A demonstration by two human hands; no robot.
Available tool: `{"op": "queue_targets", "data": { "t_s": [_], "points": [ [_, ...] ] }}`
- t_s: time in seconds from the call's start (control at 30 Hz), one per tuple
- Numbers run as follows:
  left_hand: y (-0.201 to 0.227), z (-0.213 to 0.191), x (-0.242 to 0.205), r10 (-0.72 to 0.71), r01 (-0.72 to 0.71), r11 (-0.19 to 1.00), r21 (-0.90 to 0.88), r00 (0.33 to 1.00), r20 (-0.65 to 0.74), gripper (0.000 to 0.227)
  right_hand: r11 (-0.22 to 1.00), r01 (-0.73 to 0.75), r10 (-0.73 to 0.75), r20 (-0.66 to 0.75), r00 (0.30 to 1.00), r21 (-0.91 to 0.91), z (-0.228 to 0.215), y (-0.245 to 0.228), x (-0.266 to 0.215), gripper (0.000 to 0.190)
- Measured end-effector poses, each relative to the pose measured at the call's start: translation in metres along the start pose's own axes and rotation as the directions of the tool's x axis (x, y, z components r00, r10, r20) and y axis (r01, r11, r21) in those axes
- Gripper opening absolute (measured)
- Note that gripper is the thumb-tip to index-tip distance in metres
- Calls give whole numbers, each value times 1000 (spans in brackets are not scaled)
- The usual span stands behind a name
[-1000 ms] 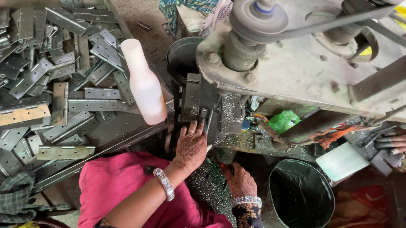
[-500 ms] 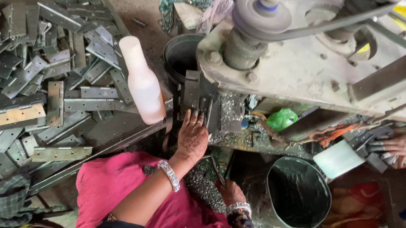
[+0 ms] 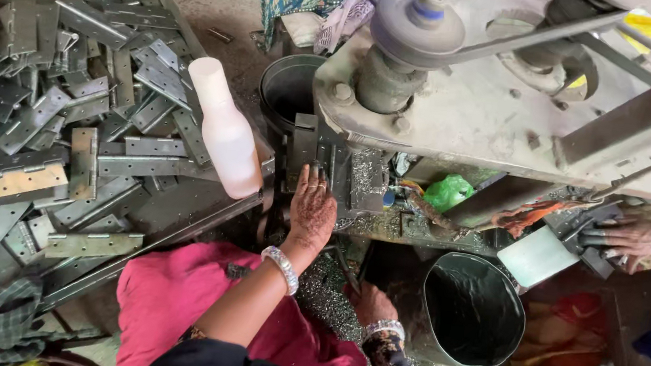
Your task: The person repeatedly picks up metal hinges from a tray and presses them against a rotating grinding wheel to smooth the edges. After grinding, the person places the hinges back into the tray. The process is repeated continuously throughout the clip.
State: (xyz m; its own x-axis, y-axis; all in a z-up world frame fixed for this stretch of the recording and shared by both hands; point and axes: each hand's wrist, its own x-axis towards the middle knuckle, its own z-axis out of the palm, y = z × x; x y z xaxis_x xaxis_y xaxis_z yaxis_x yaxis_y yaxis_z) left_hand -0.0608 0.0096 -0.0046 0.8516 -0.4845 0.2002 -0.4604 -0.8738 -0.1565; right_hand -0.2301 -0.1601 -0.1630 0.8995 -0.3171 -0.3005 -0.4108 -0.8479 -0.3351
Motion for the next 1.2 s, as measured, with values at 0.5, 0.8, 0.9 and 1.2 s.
{"op": "queue_targets", "data": {
  "t_s": [0.5,0.8,0.9,1.2],
  "points": [
    [-3,11,24,-22,20,999,-25,998,-58,47,995,-100,101,73,992,-14,2,-2,4,49],
    [-15,18,35,13,-23,992,-121,997,-81,35,997,-74,74,100,992,-7,3,-8,-1,53],
    [-26,10,59,-7,10,998,-60,999,51,33,982,-148,165,151,975,-120,-25,-16,-1,56],
    [-21,33,37,-46,48,986,-158,999,18,49,999,-19,18,-55,998,-36,-18,-28,-25,53]
  ]
}}
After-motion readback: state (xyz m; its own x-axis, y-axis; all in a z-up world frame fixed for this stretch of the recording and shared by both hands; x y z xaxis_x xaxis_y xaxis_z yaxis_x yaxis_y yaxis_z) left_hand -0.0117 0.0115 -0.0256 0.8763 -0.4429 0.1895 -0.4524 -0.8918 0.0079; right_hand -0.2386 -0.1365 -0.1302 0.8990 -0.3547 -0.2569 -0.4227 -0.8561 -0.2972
